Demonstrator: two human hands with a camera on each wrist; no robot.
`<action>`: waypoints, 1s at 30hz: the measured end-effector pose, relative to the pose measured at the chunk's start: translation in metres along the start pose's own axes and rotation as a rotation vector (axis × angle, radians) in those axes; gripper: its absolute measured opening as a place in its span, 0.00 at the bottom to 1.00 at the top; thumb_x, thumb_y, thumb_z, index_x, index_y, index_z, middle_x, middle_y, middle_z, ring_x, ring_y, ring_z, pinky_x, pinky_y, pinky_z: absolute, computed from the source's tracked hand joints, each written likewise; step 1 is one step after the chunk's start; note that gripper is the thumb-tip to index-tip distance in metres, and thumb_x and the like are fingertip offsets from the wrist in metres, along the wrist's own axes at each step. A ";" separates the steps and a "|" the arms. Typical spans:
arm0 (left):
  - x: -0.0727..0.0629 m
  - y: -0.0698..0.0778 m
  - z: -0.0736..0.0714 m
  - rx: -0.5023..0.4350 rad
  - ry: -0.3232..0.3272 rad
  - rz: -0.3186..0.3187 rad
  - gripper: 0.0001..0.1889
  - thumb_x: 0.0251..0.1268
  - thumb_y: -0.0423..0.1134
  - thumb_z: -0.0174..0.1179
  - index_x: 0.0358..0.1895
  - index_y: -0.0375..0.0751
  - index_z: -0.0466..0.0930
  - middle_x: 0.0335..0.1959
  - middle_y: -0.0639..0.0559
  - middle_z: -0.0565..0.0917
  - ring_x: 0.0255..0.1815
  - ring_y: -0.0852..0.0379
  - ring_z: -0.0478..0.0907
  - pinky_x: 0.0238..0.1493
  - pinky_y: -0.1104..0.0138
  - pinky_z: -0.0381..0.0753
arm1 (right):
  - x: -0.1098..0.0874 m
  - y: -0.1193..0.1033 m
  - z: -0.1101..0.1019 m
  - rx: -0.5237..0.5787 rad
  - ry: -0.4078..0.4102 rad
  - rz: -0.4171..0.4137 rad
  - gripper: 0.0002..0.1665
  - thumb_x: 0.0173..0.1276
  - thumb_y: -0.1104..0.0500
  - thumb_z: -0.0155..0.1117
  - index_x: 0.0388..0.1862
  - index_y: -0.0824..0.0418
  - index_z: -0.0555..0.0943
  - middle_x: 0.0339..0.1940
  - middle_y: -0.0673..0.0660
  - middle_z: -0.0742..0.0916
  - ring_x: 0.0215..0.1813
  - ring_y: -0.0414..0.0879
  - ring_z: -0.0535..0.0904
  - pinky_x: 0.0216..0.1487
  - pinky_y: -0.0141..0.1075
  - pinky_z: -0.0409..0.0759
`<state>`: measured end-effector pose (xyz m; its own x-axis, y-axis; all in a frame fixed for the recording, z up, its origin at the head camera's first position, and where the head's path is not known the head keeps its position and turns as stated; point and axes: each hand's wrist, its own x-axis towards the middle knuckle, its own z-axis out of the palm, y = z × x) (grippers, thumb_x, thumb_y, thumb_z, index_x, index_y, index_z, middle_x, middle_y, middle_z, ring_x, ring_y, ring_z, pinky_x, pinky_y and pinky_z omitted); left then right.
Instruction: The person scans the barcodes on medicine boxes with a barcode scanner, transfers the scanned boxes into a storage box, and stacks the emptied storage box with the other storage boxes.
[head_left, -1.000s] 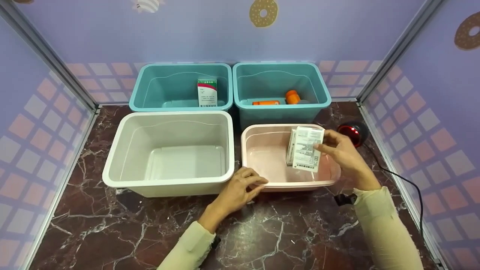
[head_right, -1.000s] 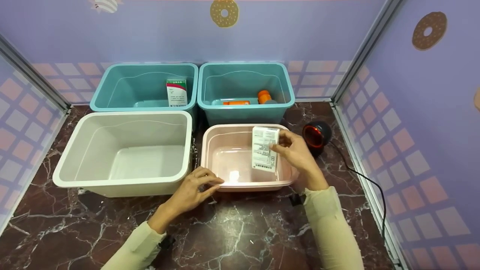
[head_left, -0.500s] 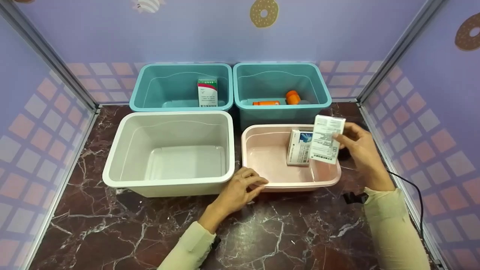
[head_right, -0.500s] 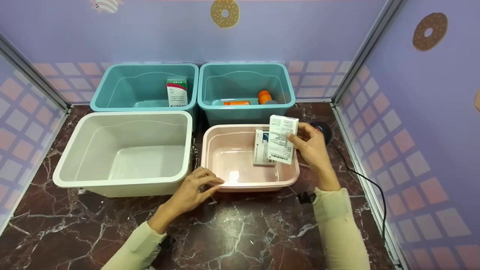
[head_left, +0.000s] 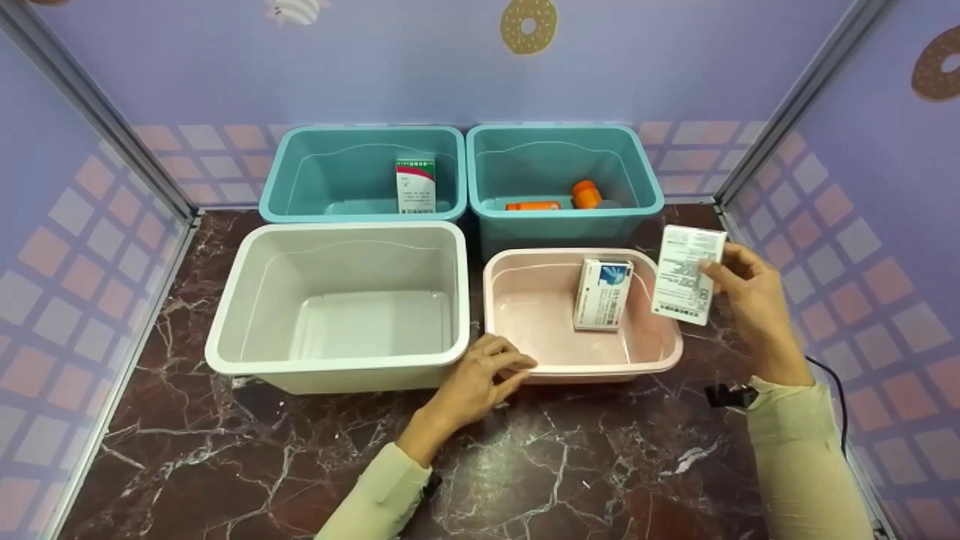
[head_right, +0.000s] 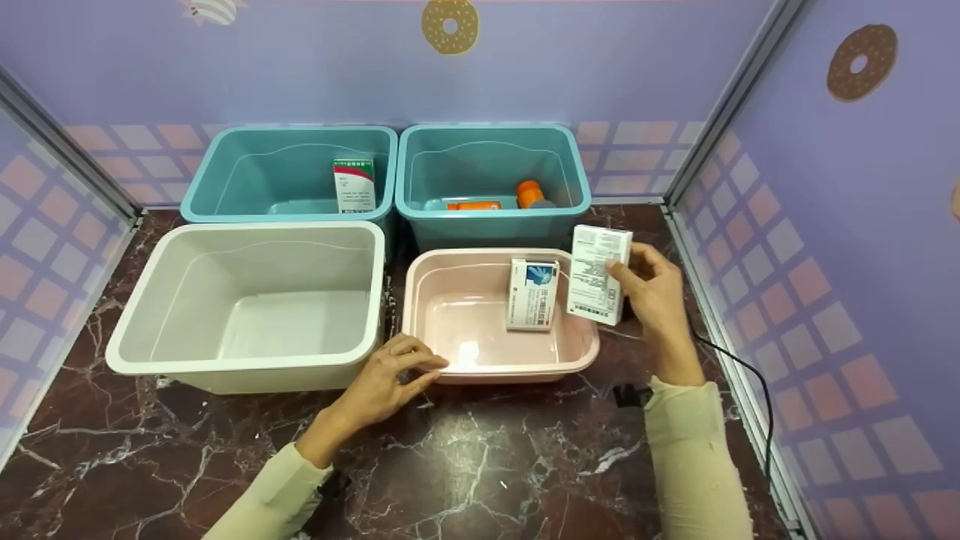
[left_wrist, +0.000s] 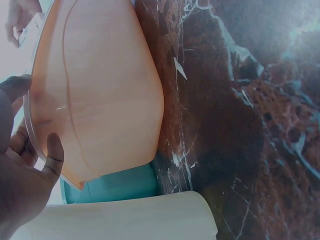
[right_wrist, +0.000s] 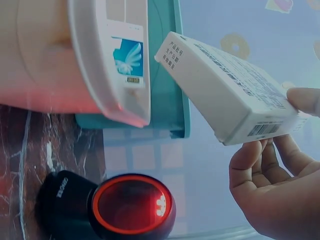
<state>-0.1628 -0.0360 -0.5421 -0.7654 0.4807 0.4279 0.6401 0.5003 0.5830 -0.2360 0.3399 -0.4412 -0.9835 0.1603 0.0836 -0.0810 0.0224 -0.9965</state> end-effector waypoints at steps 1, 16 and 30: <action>0.000 0.000 0.000 0.000 -0.002 -0.001 0.09 0.65 0.42 0.66 0.46 0.49 0.87 0.39 0.55 0.83 0.51 0.54 0.76 0.58 0.61 0.75 | 0.000 0.000 -0.002 0.010 0.008 0.004 0.09 0.65 0.66 0.69 0.44 0.59 0.83 0.32 0.48 0.84 0.29 0.38 0.76 0.25 0.24 0.76; 0.000 0.002 -0.002 -0.005 -0.016 -0.016 0.09 0.65 0.41 0.66 0.47 0.49 0.87 0.40 0.55 0.82 0.51 0.55 0.75 0.59 0.61 0.75 | 0.003 0.013 -0.022 -0.054 0.166 0.054 0.08 0.64 0.67 0.69 0.39 0.55 0.83 0.28 0.45 0.84 0.29 0.36 0.76 0.25 0.23 0.74; 0.000 0.001 -0.001 -0.009 -0.010 -0.013 0.09 0.66 0.41 0.66 0.47 0.49 0.87 0.39 0.54 0.83 0.50 0.54 0.76 0.59 0.60 0.75 | 0.003 0.030 -0.035 -0.160 0.190 0.164 0.08 0.66 0.63 0.69 0.41 0.52 0.82 0.28 0.42 0.83 0.27 0.34 0.78 0.24 0.25 0.78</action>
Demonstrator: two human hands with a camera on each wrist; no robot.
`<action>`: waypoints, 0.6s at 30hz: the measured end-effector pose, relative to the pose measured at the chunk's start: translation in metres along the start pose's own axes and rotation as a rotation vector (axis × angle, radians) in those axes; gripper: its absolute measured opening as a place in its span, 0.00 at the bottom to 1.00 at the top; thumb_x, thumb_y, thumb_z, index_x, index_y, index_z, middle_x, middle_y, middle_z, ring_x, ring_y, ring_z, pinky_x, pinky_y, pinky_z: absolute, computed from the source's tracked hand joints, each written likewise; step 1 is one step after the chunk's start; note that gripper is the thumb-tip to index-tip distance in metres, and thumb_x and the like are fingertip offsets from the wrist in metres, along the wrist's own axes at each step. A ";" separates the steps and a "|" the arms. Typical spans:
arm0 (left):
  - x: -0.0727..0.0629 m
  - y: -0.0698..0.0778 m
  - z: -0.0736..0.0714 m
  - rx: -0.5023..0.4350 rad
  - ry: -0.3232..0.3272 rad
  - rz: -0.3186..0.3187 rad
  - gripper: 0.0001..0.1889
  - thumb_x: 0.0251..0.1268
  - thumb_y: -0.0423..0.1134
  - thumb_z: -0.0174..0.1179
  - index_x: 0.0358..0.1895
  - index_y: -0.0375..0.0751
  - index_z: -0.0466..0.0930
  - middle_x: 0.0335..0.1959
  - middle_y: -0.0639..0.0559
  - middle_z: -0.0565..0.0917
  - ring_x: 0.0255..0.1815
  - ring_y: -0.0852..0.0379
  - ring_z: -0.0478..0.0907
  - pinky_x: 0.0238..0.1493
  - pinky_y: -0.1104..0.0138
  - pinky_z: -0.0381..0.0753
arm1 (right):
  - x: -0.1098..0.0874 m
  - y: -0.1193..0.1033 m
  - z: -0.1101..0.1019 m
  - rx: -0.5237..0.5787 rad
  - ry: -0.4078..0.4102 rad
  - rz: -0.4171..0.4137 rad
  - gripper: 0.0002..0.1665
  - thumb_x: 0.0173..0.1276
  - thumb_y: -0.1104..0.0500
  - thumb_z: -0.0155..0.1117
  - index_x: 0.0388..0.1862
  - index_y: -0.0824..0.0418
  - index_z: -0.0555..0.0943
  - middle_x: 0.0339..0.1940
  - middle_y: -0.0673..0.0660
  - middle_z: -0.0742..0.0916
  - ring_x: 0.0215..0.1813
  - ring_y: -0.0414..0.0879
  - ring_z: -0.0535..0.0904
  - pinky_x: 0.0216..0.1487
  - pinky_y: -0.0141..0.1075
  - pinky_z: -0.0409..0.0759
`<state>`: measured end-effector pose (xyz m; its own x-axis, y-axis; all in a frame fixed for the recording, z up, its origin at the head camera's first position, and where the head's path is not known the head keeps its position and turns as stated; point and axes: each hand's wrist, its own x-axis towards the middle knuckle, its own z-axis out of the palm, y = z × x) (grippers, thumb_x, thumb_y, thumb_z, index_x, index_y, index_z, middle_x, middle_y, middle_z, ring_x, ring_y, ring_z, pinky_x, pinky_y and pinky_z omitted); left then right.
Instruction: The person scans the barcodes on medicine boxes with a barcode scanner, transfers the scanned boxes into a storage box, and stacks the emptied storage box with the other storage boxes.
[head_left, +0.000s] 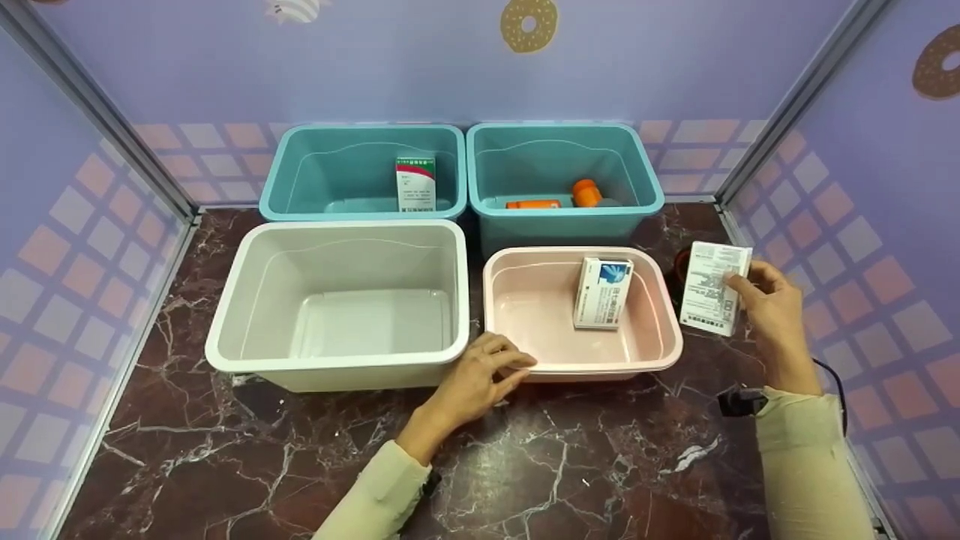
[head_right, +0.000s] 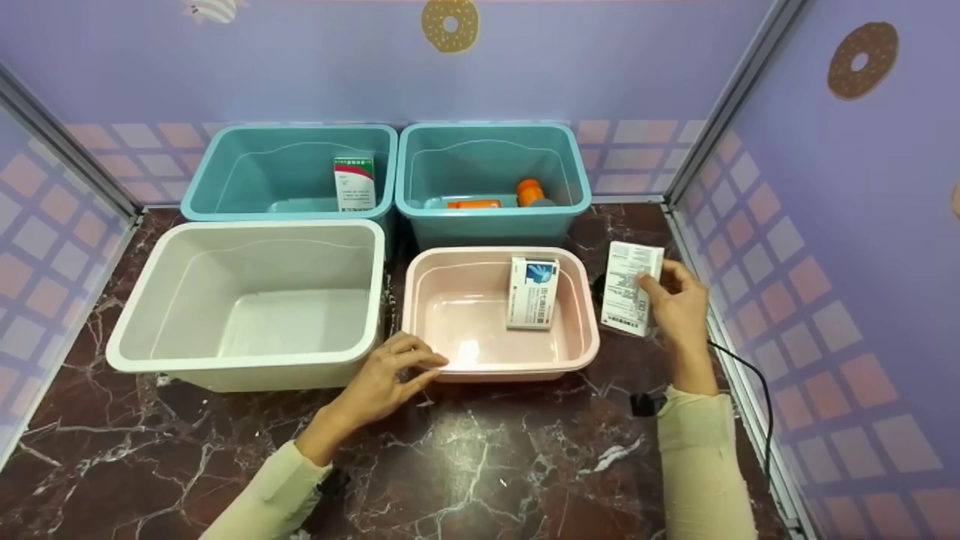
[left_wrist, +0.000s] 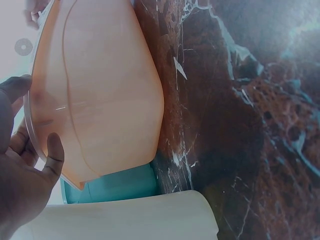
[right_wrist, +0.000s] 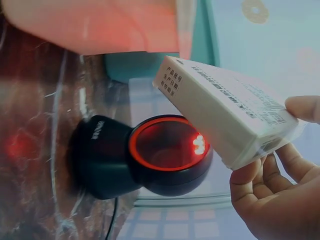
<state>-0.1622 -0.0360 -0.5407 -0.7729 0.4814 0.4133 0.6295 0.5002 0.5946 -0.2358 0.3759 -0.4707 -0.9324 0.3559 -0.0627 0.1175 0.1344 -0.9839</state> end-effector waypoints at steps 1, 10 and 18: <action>0.000 0.000 0.000 0.001 -0.003 -0.001 0.09 0.66 0.41 0.65 0.47 0.49 0.87 0.39 0.54 0.83 0.51 0.54 0.76 0.59 0.60 0.74 | 0.001 0.003 0.000 -0.051 0.002 -0.010 0.07 0.66 0.62 0.68 0.42 0.52 0.82 0.29 0.41 0.83 0.28 0.34 0.78 0.25 0.25 0.79; 0.000 0.001 -0.001 0.020 -0.014 -0.009 0.09 0.67 0.43 0.64 0.47 0.50 0.87 0.40 0.55 0.83 0.51 0.55 0.76 0.61 0.60 0.74 | 0.004 0.031 0.003 -0.386 0.006 -0.073 0.22 0.68 0.56 0.65 0.56 0.66 0.79 0.27 0.31 0.80 0.33 0.30 0.76 0.34 0.23 0.76; 0.000 0.001 -0.001 0.040 -0.011 -0.005 0.09 0.67 0.44 0.64 0.47 0.51 0.87 0.41 0.56 0.83 0.52 0.56 0.76 0.64 0.57 0.73 | 0.001 0.041 0.005 -0.392 -0.032 -0.046 0.24 0.68 0.55 0.65 0.57 0.69 0.77 0.27 0.33 0.80 0.32 0.30 0.77 0.34 0.24 0.77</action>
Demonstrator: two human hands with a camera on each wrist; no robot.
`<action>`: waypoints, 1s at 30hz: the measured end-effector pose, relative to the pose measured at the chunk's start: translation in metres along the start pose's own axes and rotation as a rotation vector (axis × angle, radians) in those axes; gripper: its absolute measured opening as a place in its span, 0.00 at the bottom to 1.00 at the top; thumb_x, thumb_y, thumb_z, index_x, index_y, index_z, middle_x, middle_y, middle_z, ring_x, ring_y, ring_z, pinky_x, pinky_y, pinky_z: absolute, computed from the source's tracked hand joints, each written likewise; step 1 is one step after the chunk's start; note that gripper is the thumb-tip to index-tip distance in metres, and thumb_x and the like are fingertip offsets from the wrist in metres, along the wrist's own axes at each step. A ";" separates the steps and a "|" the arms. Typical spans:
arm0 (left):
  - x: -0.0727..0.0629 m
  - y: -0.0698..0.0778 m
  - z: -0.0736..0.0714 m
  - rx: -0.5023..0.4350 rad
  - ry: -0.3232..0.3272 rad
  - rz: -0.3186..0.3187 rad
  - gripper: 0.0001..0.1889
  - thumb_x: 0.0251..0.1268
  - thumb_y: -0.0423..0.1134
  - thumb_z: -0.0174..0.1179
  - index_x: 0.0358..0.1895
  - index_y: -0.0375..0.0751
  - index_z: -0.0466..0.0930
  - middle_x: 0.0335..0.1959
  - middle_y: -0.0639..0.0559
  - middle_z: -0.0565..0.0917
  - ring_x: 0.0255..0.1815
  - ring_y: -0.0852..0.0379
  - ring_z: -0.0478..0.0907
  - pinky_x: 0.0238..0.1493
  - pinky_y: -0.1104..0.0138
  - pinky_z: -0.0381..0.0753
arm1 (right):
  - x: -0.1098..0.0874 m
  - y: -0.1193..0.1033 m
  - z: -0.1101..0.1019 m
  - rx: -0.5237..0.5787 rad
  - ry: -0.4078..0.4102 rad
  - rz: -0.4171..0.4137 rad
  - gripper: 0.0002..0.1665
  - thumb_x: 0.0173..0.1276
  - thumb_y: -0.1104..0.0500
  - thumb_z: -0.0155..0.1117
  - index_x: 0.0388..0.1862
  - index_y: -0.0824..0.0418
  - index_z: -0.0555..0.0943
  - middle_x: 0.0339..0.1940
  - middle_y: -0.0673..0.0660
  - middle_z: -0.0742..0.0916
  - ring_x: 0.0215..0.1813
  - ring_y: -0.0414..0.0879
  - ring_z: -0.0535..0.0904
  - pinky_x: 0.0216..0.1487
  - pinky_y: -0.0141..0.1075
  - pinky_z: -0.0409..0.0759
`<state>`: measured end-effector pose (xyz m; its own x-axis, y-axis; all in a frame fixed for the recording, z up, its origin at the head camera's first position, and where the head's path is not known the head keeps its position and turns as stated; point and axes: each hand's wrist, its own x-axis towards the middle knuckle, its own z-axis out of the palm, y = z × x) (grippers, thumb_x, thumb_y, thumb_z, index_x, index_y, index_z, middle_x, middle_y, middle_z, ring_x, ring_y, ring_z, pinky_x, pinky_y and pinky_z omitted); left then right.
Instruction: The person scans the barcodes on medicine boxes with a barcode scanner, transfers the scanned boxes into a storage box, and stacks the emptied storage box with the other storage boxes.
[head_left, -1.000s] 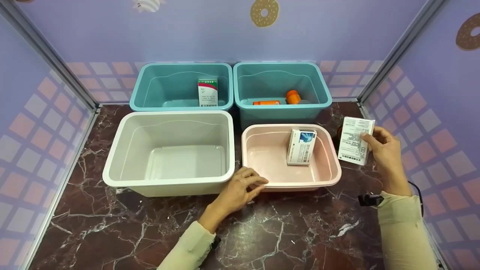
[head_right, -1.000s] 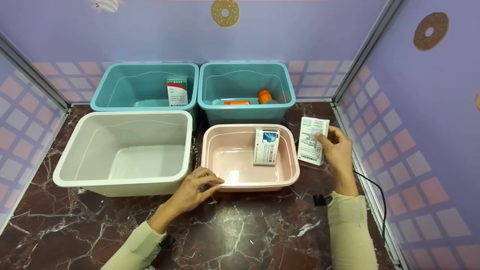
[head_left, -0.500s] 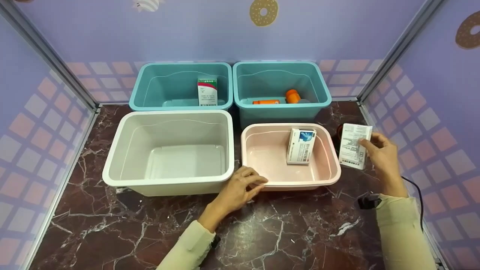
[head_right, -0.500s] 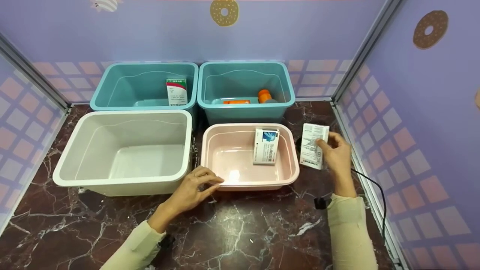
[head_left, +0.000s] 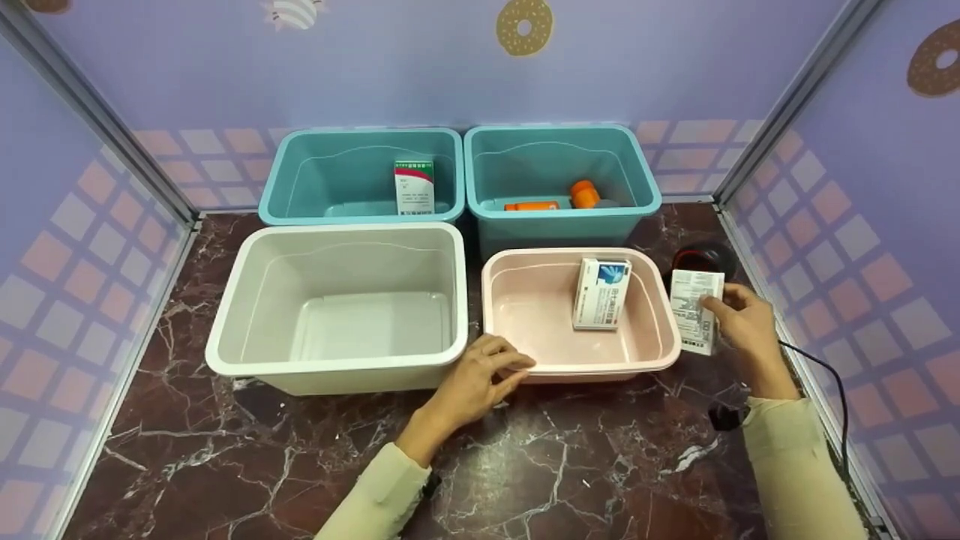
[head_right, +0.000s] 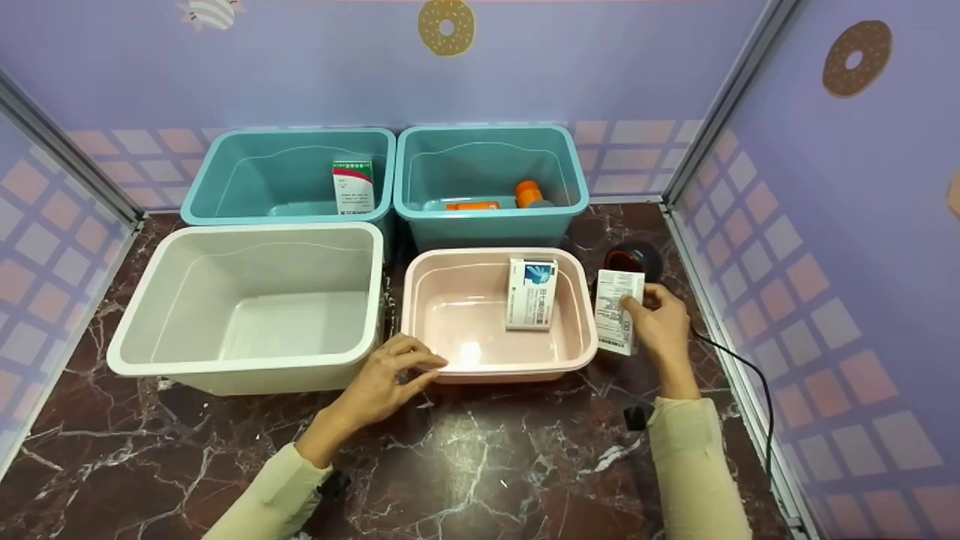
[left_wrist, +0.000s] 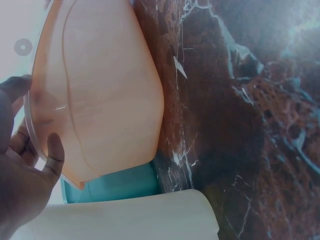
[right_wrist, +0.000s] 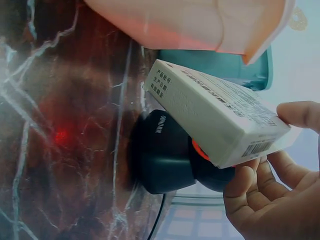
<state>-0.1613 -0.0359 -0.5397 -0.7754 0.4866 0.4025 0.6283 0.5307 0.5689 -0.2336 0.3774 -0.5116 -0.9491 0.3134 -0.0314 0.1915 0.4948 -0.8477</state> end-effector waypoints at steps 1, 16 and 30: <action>0.000 0.000 0.000 -0.003 0.000 -0.003 0.09 0.67 0.44 0.64 0.47 0.51 0.87 0.41 0.56 0.83 0.52 0.55 0.76 0.64 0.57 0.73 | 0.000 0.001 0.001 0.007 -0.009 0.003 0.25 0.68 0.55 0.65 0.58 0.70 0.77 0.27 0.34 0.80 0.32 0.31 0.77 0.34 0.24 0.77; 0.001 0.000 0.000 -0.014 0.004 -0.004 0.09 0.66 0.42 0.65 0.47 0.50 0.87 0.41 0.55 0.83 0.52 0.55 0.76 0.62 0.59 0.74 | 0.000 0.009 0.008 0.021 -0.083 0.033 0.26 0.68 0.58 0.64 0.59 0.73 0.76 0.24 0.34 0.81 0.28 0.31 0.78 0.31 0.26 0.80; 0.000 0.001 0.000 -0.019 0.009 -0.002 0.09 0.65 0.42 0.66 0.47 0.49 0.87 0.41 0.55 0.83 0.51 0.55 0.76 0.61 0.59 0.74 | -0.001 0.010 0.010 0.036 -0.101 0.042 0.24 0.68 0.59 0.63 0.57 0.74 0.76 0.22 0.33 0.82 0.27 0.29 0.80 0.33 0.26 0.81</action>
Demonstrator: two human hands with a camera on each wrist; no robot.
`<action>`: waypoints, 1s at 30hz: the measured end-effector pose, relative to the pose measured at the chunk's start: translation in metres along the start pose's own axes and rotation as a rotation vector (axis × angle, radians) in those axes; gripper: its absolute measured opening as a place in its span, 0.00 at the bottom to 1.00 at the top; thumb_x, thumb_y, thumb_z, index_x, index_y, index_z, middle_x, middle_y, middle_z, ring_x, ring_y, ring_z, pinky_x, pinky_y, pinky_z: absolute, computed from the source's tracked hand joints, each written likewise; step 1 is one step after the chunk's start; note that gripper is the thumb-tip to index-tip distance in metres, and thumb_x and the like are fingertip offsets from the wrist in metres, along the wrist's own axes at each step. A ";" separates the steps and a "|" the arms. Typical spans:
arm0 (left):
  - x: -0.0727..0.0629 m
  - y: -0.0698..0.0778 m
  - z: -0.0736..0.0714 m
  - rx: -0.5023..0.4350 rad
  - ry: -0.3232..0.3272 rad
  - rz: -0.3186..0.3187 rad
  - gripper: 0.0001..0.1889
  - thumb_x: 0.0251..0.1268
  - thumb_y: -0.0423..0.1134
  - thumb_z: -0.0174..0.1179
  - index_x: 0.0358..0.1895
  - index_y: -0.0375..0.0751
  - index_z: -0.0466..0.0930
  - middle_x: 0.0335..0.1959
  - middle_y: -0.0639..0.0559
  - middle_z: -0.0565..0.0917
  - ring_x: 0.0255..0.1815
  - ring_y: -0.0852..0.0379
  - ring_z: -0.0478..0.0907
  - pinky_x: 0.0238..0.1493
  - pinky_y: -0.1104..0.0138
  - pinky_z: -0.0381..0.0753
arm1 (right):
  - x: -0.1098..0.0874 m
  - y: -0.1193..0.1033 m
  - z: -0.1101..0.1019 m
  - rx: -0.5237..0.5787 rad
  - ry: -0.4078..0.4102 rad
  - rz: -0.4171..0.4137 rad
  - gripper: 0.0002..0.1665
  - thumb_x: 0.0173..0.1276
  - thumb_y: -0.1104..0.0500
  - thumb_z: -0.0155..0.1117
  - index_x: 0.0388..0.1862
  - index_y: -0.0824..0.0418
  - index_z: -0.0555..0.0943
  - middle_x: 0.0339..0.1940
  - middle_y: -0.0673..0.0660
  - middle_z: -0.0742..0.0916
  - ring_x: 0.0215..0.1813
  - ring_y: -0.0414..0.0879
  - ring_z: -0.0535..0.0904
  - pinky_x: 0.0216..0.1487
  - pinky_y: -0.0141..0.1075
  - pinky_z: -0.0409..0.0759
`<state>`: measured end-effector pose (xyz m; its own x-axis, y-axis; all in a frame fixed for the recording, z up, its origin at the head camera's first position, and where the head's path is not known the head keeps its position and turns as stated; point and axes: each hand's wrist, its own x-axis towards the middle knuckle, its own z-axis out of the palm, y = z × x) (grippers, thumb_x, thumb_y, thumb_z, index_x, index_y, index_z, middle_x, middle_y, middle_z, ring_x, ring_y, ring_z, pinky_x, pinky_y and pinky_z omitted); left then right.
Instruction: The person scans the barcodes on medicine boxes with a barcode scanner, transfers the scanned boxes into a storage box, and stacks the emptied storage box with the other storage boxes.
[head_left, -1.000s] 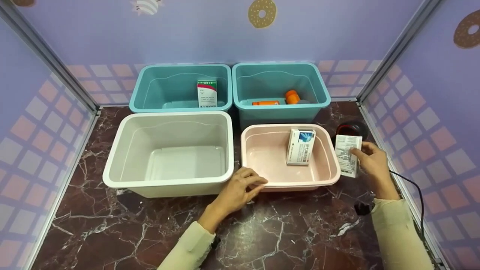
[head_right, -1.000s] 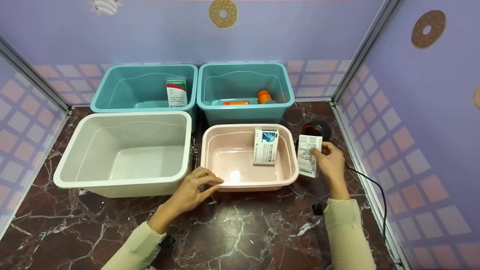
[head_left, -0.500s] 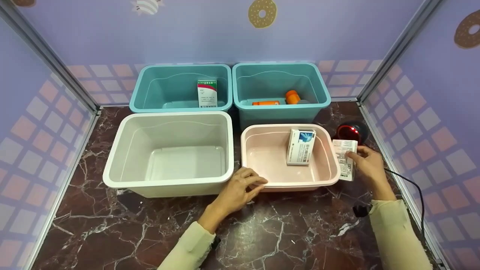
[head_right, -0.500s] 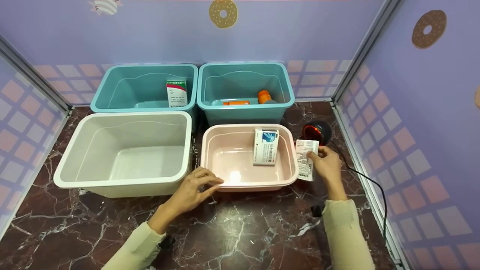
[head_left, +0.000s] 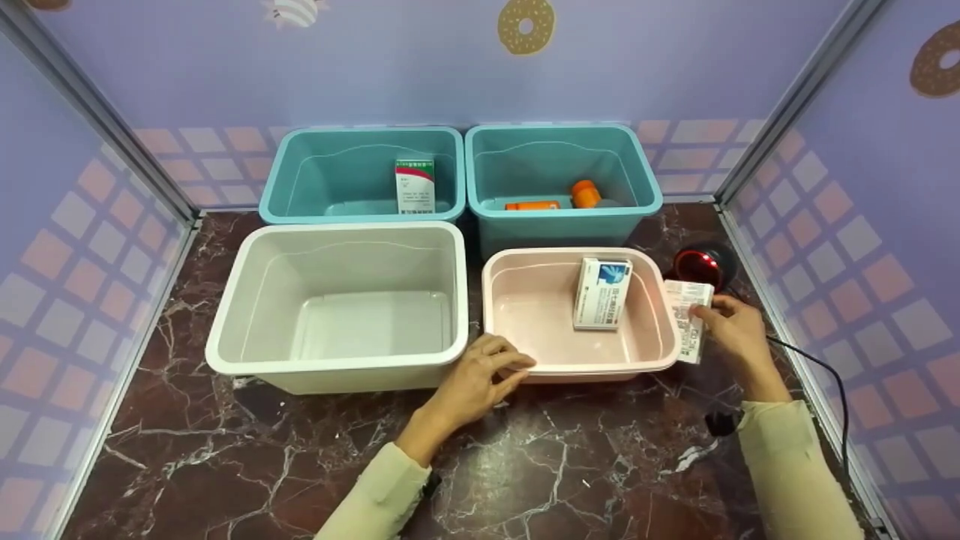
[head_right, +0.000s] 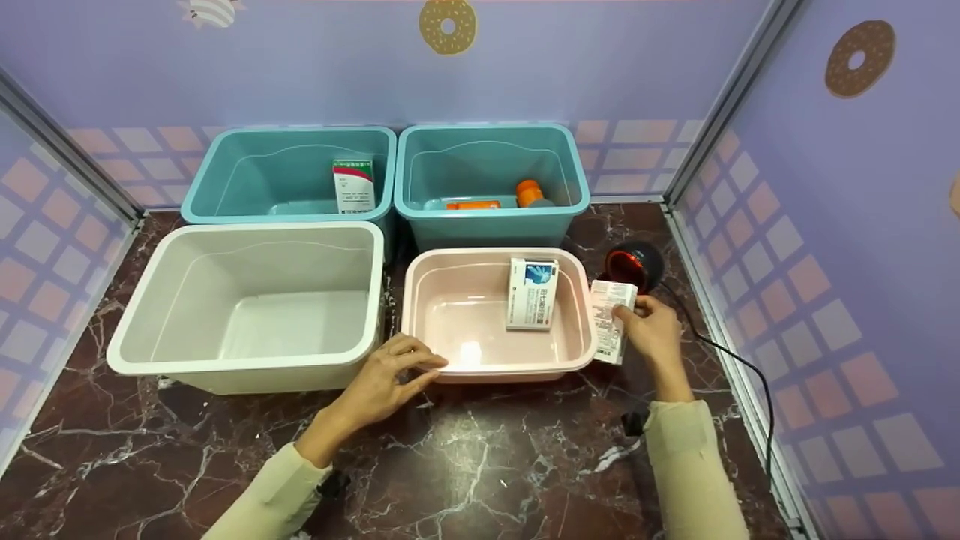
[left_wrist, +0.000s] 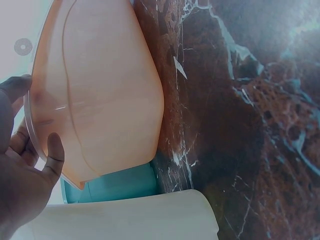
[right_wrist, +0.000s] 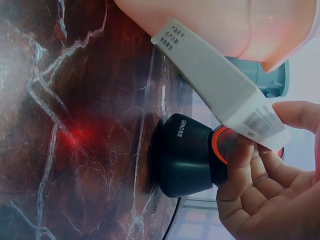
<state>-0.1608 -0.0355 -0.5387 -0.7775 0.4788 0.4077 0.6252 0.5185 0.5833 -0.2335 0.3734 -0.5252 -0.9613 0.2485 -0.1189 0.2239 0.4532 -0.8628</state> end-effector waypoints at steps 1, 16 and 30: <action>0.000 0.000 0.000 -0.001 -0.001 -0.002 0.09 0.65 0.42 0.66 0.47 0.49 0.87 0.41 0.55 0.83 0.51 0.55 0.76 0.61 0.59 0.74 | 0.000 0.000 0.000 -0.001 -0.004 0.000 0.25 0.69 0.59 0.63 0.58 0.74 0.76 0.22 0.33 0.82 0.27 0.29 0.80 0.33 0.26 0.82; 0.001 -0.002 0.001 -0.006 0.000 0.008 0.09 0.66 0.41 0.66 0.47 0.49 0.87 0.40 0.55 0.83 0.51 0.54 0.76 0.59 0.61 0.75 | 0.003 0.001 0.001 -0.059 -0.045 -0.032 0.27 0.69 0.57 0.63 0.59 0.75 0.76 0.22 0.31 0.81 0.27 0.28 0.79 0.32 0.24 0.80; 0.000 -0.001 0.001 -0.008 -0.001 -0.007 0.09 0.65 0.41 0.66 0.47 0.50 0.87 0.40 0.55 0.82 0.51 0.55 0.75 0.58 0.61 0.75 | 0.001 -0.007 -0.007 -0.067 -0.030 -0.039 0.27 0.70 0.56 0.61 0.61 0.74 0.75 0.24 0.33 0.81 0.27 0.30 0.78 0.31 0.26 0.79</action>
<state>-0.1613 -0.0353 -0.5403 -0.7816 0.4760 0.4032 0.6194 0.5159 0.5917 -0.2348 0.3769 -0.5157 -0.9736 0.2047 -0.1015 0.1958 0.5186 -0.8323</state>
